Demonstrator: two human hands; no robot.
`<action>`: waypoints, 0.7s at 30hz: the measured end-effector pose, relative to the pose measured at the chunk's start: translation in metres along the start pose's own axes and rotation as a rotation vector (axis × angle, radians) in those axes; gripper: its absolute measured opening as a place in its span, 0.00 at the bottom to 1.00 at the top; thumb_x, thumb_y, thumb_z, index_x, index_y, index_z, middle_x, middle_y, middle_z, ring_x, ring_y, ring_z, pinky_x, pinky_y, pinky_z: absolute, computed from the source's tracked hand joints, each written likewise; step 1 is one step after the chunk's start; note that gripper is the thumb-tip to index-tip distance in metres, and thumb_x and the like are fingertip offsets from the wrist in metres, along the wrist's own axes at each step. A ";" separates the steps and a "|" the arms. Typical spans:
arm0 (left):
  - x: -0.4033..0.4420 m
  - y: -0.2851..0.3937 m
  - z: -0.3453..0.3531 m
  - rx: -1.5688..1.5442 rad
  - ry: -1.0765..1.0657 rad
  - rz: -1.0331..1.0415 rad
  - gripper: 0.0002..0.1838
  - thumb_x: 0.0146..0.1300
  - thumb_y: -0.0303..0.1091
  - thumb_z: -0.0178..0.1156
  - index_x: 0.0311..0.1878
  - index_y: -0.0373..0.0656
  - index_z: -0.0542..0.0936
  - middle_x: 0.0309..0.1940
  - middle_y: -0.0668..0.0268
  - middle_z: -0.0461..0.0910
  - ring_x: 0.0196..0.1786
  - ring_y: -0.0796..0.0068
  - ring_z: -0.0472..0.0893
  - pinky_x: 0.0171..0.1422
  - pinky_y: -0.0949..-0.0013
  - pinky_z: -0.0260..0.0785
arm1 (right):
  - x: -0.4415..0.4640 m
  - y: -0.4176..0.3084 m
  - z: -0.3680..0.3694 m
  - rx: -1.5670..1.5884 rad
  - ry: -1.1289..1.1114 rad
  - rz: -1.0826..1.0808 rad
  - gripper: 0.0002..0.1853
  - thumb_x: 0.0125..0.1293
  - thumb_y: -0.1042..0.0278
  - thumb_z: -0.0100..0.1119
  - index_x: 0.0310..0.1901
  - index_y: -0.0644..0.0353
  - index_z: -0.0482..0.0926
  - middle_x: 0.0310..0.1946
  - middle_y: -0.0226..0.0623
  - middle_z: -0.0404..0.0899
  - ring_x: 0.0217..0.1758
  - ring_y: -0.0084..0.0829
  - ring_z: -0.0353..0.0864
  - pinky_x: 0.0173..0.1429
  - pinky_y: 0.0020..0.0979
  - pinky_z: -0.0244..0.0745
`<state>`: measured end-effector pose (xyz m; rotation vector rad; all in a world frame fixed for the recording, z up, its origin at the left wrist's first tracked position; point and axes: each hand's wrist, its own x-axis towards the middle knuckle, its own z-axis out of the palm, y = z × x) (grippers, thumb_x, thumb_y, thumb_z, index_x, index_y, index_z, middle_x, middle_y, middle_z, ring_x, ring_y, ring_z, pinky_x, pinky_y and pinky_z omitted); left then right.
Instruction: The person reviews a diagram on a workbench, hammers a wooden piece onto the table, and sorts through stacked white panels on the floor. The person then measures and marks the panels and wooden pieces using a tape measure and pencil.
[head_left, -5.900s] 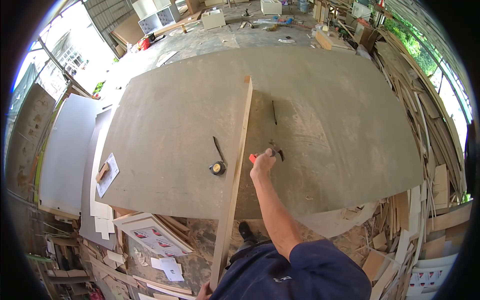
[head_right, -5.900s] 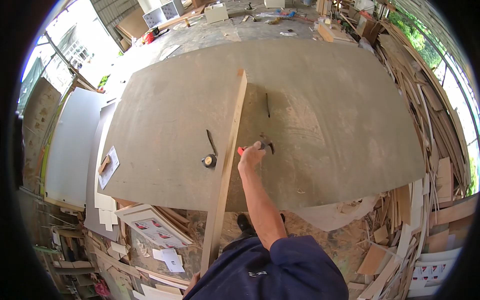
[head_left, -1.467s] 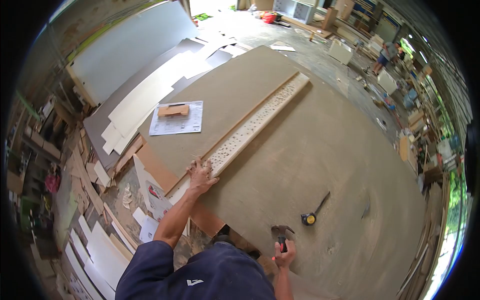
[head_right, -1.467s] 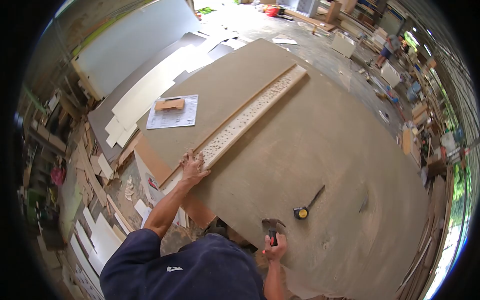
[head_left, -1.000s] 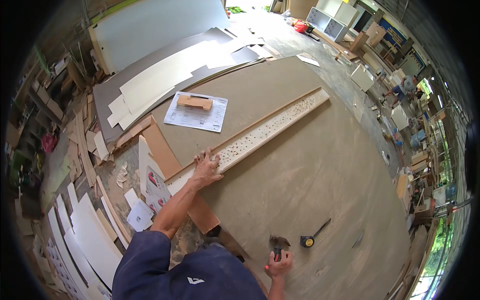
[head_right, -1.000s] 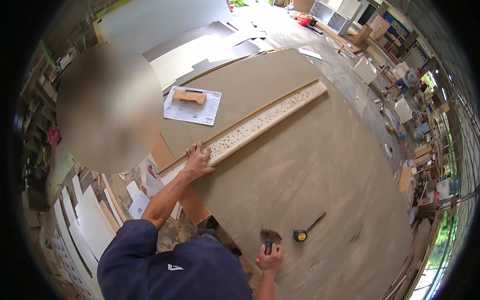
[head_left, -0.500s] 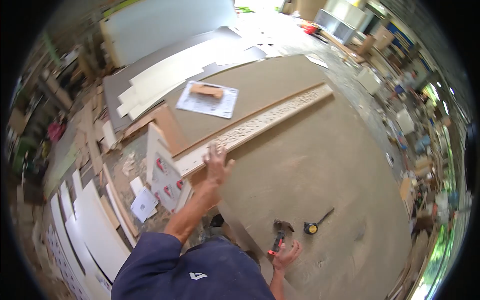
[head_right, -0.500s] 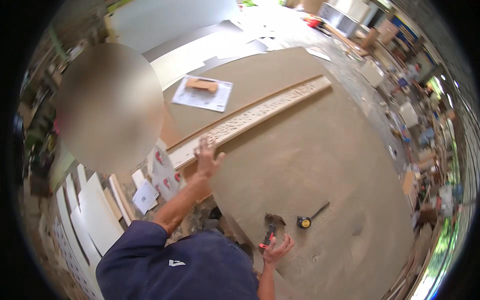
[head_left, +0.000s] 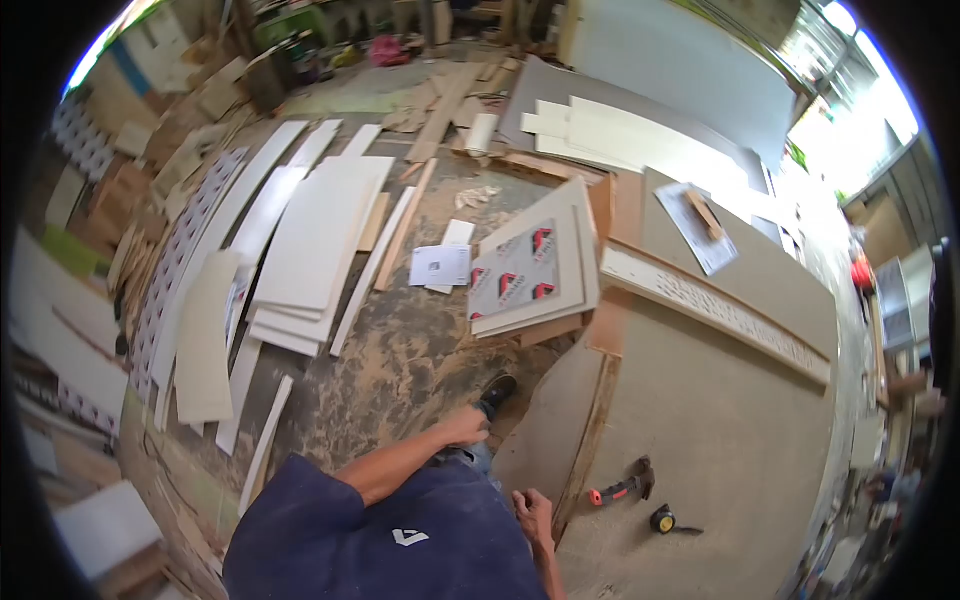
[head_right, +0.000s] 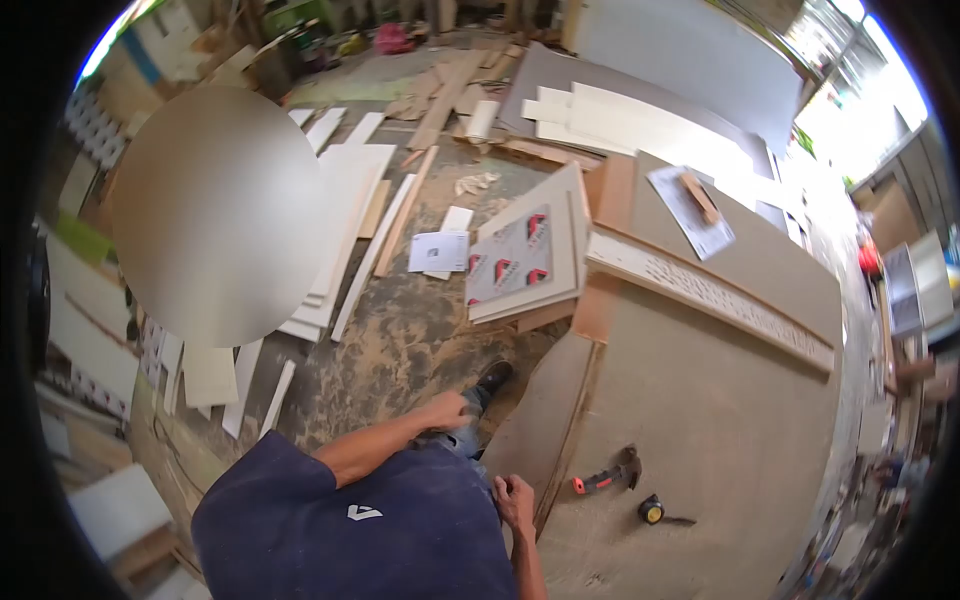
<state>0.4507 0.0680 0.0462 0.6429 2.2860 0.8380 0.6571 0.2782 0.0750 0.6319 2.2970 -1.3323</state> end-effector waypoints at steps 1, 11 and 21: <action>-0.026 -0.015 -0.001 0.047 -0.076 -0.136 0.24 0.60 0.49 0.57 0.36 0.30 0.84 0.39 0.47 0.84 0.46 0.45 0.82 0.51 0.49 0.74 | 0.005 0.012 0.009 -0.025 -0.024 -0.022 0.17 0.67 0.56 0.58 0.36 0.67 0.81 0.30 0.49 0.81 0.32 0.47 0.81 0.46 0.39 0.77; -0.181 -0.114 0.036 -0.201 0.154 -0.640 0.30 0.69 0.58 0.51 0.40 0.34 0.82 0.39 0.46 0.82 0.48 0.44 0.80 0.53 0.48 0.70 | 0.030 0.052 0.074 -0.242 -0.286 0.201 0.28 0.68 0.45 0.53 0.49 0.69 0.82 0.41 0.58 0.84 0.45 0.50 0.84 0.51 0.44 0.75; -0.290 -0.194 -0.016 -0.645 0.504 -0.869 0.38 0.70 0.64 0.49 0.20 0.32 0.74 0.14 0.52 0.67 0.21 0.55 0.70 0.33 0.50 0.59 | 0.101 -0.013 0.161 -0.318 -0.332 -0.071 0.30 0.67 0.42 0.54 0.35 0.71 0.82 0.25 0.53 0.80 0.30 0.42 0.79 0.43 0.44 0.71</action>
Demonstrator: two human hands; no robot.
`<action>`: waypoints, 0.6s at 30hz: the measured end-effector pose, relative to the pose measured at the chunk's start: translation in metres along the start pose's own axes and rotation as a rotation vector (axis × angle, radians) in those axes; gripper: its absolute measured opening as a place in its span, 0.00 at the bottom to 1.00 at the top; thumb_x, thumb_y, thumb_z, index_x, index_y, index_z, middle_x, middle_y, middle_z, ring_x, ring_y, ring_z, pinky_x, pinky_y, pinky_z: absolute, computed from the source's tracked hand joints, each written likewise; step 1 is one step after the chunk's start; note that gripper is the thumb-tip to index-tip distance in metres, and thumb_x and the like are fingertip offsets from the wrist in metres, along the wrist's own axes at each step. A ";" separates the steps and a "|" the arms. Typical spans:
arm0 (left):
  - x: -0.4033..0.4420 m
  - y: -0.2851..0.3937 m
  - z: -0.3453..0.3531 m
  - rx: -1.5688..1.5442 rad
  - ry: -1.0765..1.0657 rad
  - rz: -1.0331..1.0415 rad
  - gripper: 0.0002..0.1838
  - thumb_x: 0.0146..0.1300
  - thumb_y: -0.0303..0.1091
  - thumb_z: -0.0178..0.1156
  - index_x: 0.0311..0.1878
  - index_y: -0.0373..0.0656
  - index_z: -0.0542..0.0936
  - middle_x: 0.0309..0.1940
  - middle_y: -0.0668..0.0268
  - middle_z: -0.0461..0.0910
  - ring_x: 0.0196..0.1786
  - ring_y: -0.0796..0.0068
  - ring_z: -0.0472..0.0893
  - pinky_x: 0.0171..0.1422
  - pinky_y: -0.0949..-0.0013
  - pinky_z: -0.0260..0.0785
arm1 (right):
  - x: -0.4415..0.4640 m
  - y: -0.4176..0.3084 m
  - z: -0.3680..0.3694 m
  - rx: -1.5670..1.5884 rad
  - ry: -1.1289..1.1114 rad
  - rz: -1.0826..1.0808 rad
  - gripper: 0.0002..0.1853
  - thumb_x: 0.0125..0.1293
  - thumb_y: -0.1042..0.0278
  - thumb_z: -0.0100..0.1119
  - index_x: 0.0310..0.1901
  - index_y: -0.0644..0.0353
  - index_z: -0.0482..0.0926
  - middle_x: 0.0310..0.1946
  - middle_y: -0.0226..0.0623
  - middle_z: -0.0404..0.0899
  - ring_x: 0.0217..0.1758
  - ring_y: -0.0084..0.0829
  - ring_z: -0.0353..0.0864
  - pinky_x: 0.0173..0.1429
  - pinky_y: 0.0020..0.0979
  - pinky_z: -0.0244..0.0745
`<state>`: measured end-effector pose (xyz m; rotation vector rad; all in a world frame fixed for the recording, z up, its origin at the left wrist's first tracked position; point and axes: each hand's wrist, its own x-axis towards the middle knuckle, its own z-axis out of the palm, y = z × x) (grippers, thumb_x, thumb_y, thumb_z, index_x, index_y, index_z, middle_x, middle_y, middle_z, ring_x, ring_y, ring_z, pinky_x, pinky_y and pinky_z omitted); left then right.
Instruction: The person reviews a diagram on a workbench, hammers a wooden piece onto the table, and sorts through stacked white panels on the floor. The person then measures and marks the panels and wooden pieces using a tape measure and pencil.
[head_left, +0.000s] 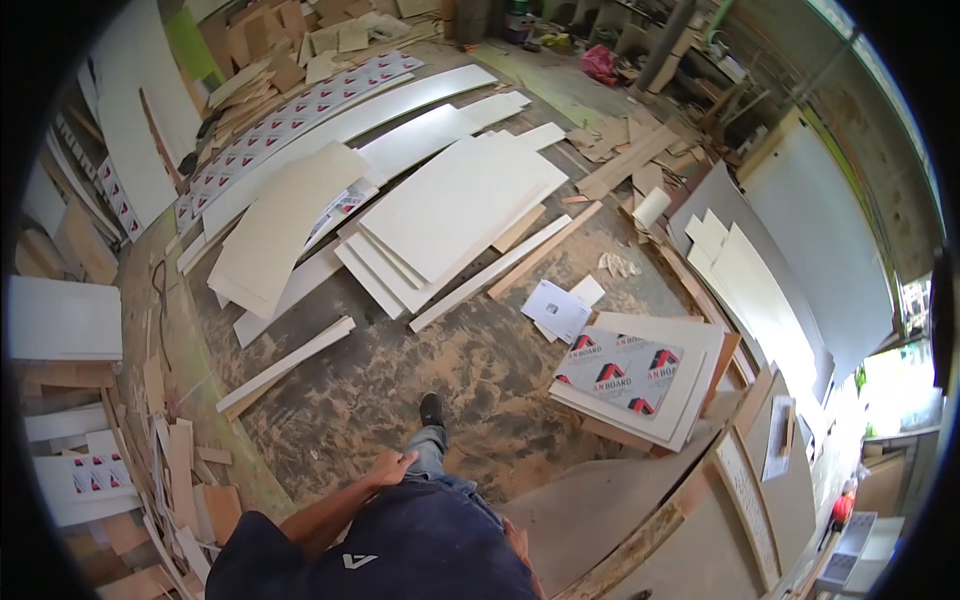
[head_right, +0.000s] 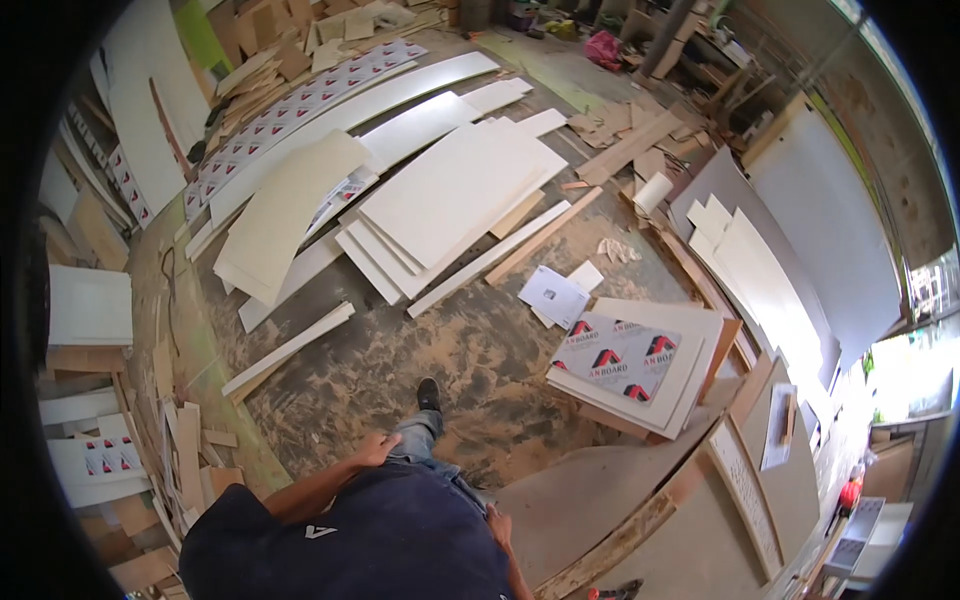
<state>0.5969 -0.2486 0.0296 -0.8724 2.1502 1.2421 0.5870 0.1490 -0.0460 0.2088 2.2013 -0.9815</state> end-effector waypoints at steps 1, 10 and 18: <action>-0.002 0.003 -0.014 -0.015 -0.003 -0.015 0.38 0.70 0.64 0.49 0.20 0.32 0.74 0.14 0.52 0.67 0.21 0.55 0.70 0.33 0.50 0.59 | -0.004 -0.030 -0.010 -0.017 -0.012 0.006 0.30 0.67 0.42 0.54 0.35 0.71 0.82 0.25 0.53 0.80 0.30 0.42 0.79 0.43 0.44 0.71; -0.004 0.026 -0.093 -0.280 0.019 -0.066 0.37 0.71 0.62 0.51 0.19 0.35 0.64 0.14 0.64 0.55 0.20 0.72 0.59 0.27 0.57 0.53 | 0.022 -0.225 -0.063 -0.191 -0.059 0.137 0.35 0.69 0.38 0.50 0.34 0.74 0.81 0.28 0.64 0.80 0.37 0.50 0.84 0.45 0.46 0.72; 0.014 0.020 -0.097 -0.461 0.170 -0.113 0.34 0.72 0.59 0.50 0.25 0.32 0.64 0.18 0.63 0.57 0.24 0.74 0.61 0.29 0.57 0.55 | 0.103 -0.339 -0.076 -0.505 -0.442 -0.186 0.33 0.73 0.37 0.43 0.40 0.63 0.85 0.37 0.57 0.83 0.46 0.56 0.81 0.51 0.47 0.72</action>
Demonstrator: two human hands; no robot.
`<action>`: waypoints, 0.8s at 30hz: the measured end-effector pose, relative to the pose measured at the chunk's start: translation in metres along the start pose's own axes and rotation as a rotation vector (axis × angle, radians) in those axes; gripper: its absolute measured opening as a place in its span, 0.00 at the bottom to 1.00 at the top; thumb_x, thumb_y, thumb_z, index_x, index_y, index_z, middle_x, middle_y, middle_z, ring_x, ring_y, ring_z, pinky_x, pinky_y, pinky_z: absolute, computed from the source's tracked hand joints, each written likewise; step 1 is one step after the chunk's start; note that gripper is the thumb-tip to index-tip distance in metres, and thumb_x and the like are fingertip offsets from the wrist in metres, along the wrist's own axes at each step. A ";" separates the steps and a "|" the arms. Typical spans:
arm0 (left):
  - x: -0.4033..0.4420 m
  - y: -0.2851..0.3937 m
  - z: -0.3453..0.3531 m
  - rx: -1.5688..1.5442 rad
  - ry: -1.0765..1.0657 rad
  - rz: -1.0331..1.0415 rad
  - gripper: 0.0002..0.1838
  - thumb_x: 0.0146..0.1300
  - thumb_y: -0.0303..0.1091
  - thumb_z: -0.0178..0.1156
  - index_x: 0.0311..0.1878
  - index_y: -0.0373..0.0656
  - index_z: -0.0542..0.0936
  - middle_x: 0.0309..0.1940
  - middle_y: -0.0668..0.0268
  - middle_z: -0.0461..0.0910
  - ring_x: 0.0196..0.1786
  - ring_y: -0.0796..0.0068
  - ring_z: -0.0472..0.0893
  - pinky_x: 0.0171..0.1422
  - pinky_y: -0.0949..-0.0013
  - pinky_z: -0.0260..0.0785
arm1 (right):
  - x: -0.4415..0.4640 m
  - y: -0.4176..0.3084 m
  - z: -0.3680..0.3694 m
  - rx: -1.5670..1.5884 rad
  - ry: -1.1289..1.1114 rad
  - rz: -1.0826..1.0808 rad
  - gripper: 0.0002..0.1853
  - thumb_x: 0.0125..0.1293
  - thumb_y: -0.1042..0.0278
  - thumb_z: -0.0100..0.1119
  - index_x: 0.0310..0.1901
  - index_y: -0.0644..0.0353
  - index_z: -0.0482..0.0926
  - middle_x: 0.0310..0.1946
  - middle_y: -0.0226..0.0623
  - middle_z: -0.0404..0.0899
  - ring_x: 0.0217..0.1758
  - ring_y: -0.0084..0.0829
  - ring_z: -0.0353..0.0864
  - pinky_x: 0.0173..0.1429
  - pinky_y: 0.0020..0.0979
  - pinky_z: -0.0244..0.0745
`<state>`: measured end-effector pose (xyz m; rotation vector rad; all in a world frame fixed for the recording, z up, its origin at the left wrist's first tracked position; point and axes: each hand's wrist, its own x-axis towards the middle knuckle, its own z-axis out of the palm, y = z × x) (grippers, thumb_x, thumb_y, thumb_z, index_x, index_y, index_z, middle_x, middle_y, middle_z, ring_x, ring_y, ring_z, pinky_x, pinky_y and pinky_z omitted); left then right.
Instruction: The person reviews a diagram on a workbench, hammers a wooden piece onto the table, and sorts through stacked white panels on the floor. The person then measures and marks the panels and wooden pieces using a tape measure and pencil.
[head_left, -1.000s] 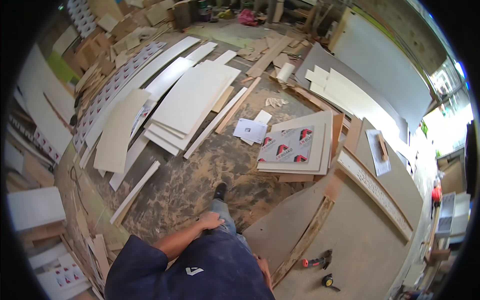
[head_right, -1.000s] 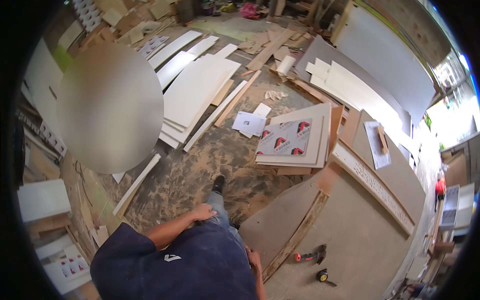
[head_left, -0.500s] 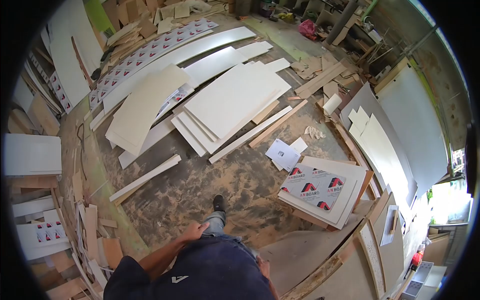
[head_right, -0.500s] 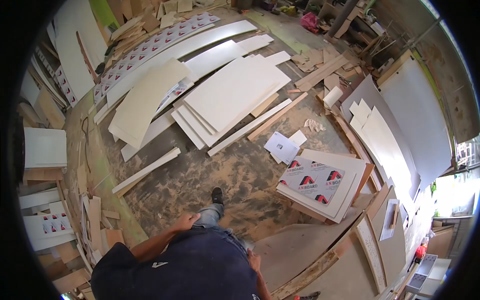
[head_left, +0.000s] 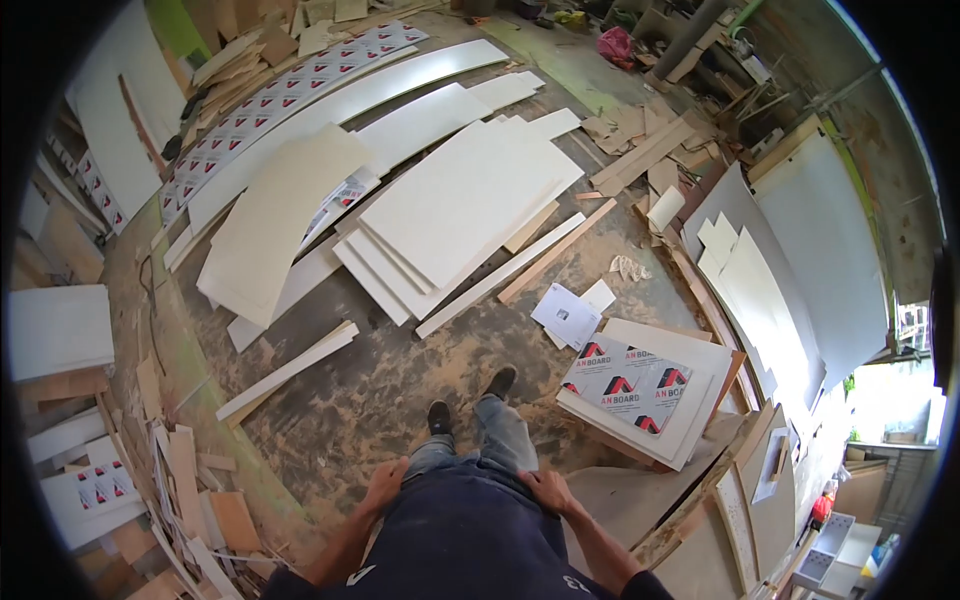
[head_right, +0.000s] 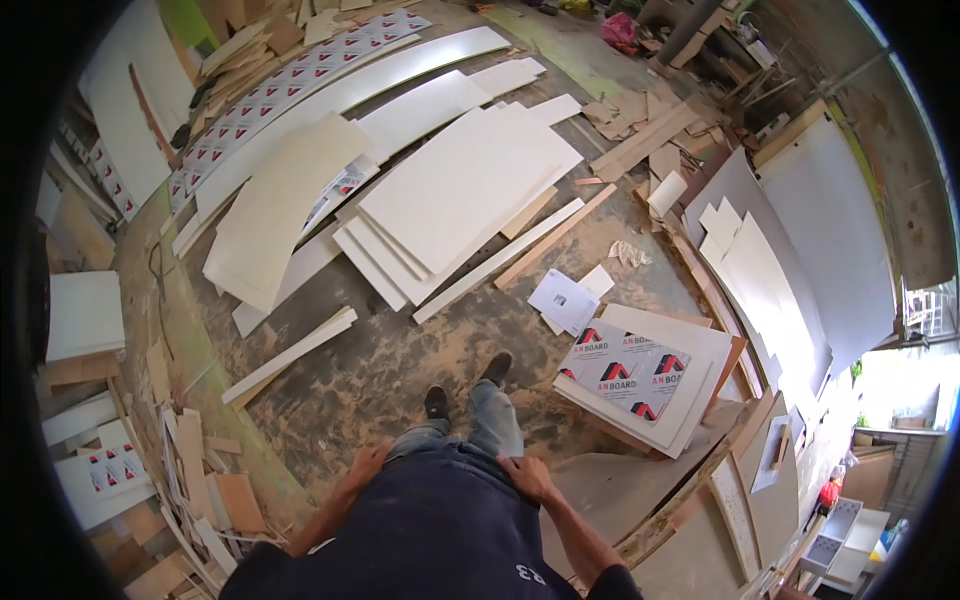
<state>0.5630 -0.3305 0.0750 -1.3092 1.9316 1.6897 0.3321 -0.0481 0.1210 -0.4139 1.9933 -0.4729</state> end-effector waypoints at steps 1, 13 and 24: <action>0.000 0.010 -0.002 0.007 -0.013 0.010 0.34 0.72 0.59 0.50 0.25 0.32 0.64 0.18 0.63 0.57 0.24 0.74 0.61 0.29 0.57 0.55 | 0.012 -0.006 -0.012 0.008 0.014 0.008 0.33 0.73 0.37 0.43 0.40 0.63 0.85 0.37 0.57 0.83 0.46 0.56 0.81 0.51 0.47 0.72; 0.045 0.047 0.048 -0.006 0.289 -0.082 0.32 0.74 0.56 0.51 0.17 0.45 0.60 0.12 0.70 0.53 0.17 0.78 0.53 0.23 0.60 0.45 | 0.139 -0.039 -0.152 -0.288 -0.296 -0.302 0.36 0.68 0.29 0.45 0.38 0.60 0.86 0.35 0.51 0.84 0.46 0.52 0.82 0.52 0.47 0.74; 0.104 -0.045 0.094 0.110 -0.034 -0.513 0.32 0.70 0.58 0.55 0.20 0.39 0.69 0.15 0.67 0.68 0.19 0.71 0.67 0.26 0.61 0.58 | 0.305 0.008 -0.126 -0.246 -1.020 -0.292 0.36 0.67 0.31 0.49 0.33 0.66 0.83 0.29 0.50 0.81 0.38 0.46 0.81 0.48 0.45 0.73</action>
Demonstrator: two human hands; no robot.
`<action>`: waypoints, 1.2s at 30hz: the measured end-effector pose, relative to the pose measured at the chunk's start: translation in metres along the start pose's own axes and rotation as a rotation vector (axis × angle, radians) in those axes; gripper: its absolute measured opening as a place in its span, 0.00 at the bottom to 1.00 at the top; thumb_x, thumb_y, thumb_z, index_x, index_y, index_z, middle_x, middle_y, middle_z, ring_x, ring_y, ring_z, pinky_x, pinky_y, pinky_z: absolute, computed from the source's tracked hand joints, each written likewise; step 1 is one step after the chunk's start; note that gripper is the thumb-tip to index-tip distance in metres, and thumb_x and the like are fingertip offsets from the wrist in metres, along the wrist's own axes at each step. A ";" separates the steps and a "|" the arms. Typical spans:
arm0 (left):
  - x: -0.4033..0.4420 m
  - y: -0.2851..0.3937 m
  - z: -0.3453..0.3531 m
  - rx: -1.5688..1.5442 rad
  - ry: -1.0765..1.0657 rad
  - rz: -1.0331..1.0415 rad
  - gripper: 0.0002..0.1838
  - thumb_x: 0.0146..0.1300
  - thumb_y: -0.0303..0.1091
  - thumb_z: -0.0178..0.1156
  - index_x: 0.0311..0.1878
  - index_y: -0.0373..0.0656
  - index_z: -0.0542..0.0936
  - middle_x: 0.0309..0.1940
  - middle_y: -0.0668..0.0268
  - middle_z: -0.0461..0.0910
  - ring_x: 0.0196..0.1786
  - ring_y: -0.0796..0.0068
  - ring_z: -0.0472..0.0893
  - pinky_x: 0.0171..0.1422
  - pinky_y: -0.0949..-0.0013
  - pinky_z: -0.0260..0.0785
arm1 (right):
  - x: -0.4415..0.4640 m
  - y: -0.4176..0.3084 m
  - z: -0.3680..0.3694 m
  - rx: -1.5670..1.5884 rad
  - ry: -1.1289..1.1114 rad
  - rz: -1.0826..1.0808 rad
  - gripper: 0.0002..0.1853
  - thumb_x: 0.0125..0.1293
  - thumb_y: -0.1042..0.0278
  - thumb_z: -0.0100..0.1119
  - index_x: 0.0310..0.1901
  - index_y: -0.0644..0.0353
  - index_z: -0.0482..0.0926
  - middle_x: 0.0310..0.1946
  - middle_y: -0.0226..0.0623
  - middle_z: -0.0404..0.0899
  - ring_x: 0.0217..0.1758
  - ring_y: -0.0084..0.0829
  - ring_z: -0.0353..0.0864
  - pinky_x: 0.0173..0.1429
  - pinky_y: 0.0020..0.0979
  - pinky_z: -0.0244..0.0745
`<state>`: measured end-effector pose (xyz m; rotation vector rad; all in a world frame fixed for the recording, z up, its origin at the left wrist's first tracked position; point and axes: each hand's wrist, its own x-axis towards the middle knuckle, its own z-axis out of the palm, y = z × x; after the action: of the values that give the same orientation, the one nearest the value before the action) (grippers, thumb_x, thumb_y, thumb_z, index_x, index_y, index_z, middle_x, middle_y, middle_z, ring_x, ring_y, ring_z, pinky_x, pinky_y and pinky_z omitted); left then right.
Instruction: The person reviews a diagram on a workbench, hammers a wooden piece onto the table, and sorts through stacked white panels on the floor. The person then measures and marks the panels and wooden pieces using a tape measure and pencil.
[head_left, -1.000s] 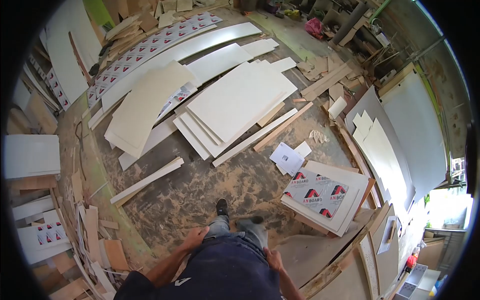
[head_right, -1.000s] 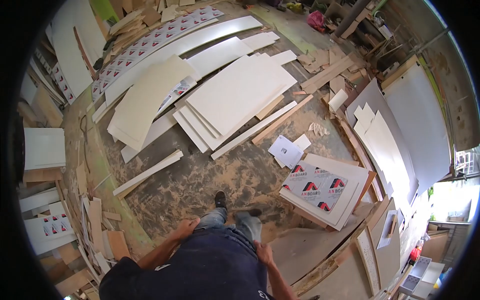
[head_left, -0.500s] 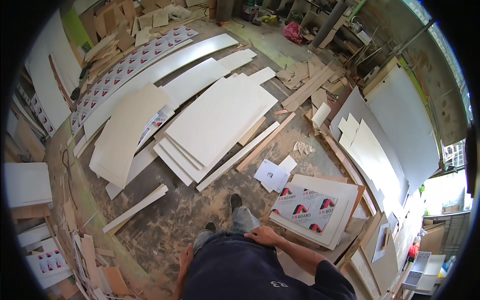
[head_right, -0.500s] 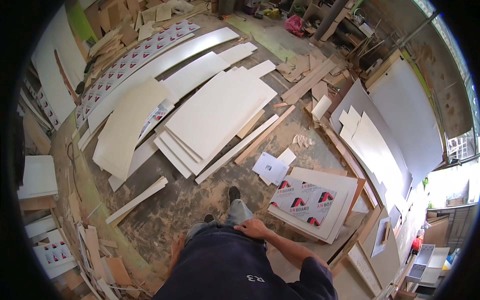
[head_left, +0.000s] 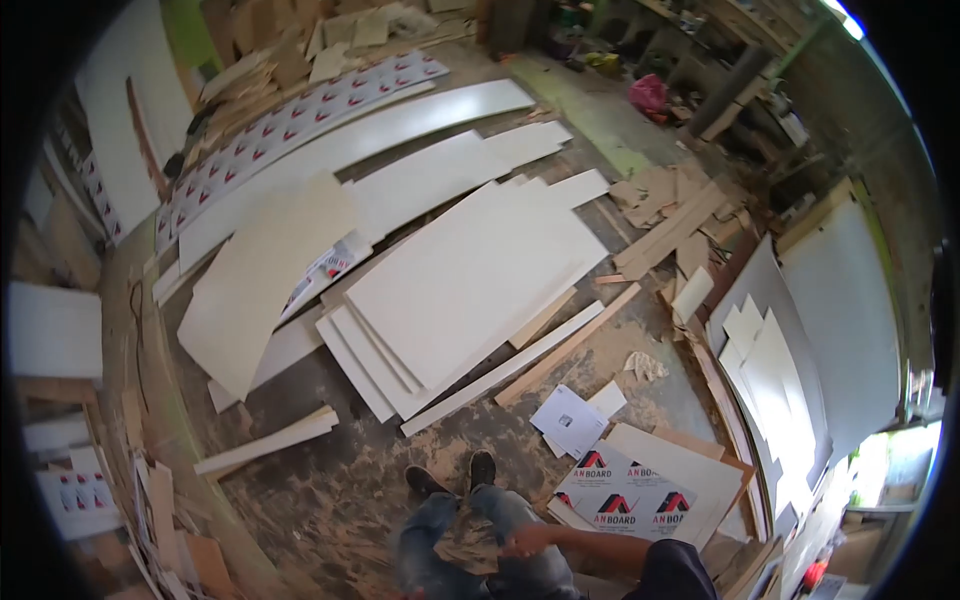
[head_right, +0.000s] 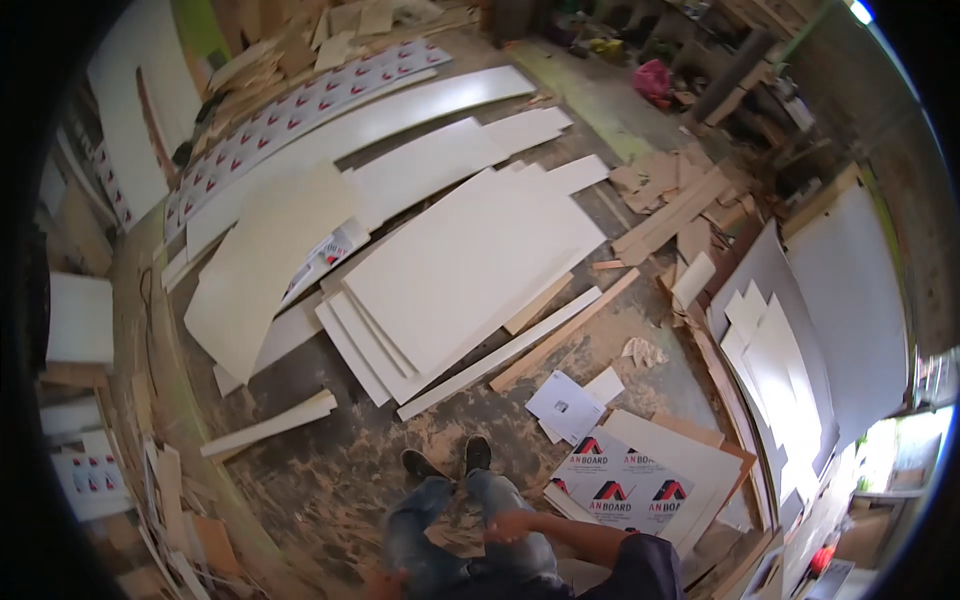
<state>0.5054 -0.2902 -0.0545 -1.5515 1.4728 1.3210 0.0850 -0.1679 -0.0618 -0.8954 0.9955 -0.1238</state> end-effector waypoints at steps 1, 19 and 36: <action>0.001 0.011 -0.004 -0.087 -0.033 -0.062 0.31 0.70 0.57 0.55 0.21 0.39 0.70 0.16 0.67 0.69 0.20 0.71 0.68 0.27 0.61 0.59 | 0.012 -0.010 -0.022 -0.100 0.155 -0.025 0.31 0.68 0.38 0.50 0.34 0.65 0.82 0.27 0.50 0.81 0.37 0.50 0.81 0.46 0.47 0.74; 0.434 0.139 -0.031 -1.166 0.174 0.135 0.11 0.70 0.38 0.56 0.45 0.39 0.78 0.32 0.66 0.81 0.34 0.72 0.82 0.40 0.68 0.72 | 0.376 0.177 -0.383 0.952 1.303 0.244 0.14 0.69 0.59 0.56 0.46 0.62 0.77 0.41 0.39 0.79 0.49 0.31 0.79 0.49 0.39 0.77; 0.681 0.103 -0.073 -1.002 0.416 0.170 0.18 0.72 0.41 0.56 0.56 0.39 0.77 0.46 0.59 0.80 0.46 0.64 0.80 0.49 0.56 0.71 | 0.434 0.233 -0.425 1.153 1.666 -0.289 0.21 0.71 0.57 0.58 0.44 0.74 0.75 0.38 0.47 0.79 0.31 0.35 0.78 0.26 0.41 0.75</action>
<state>0.3418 -0.6122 -0.6459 -2.4733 1.2187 2.1179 -0.0633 -0.4746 -0.6158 0.3881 1.8943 -1.7009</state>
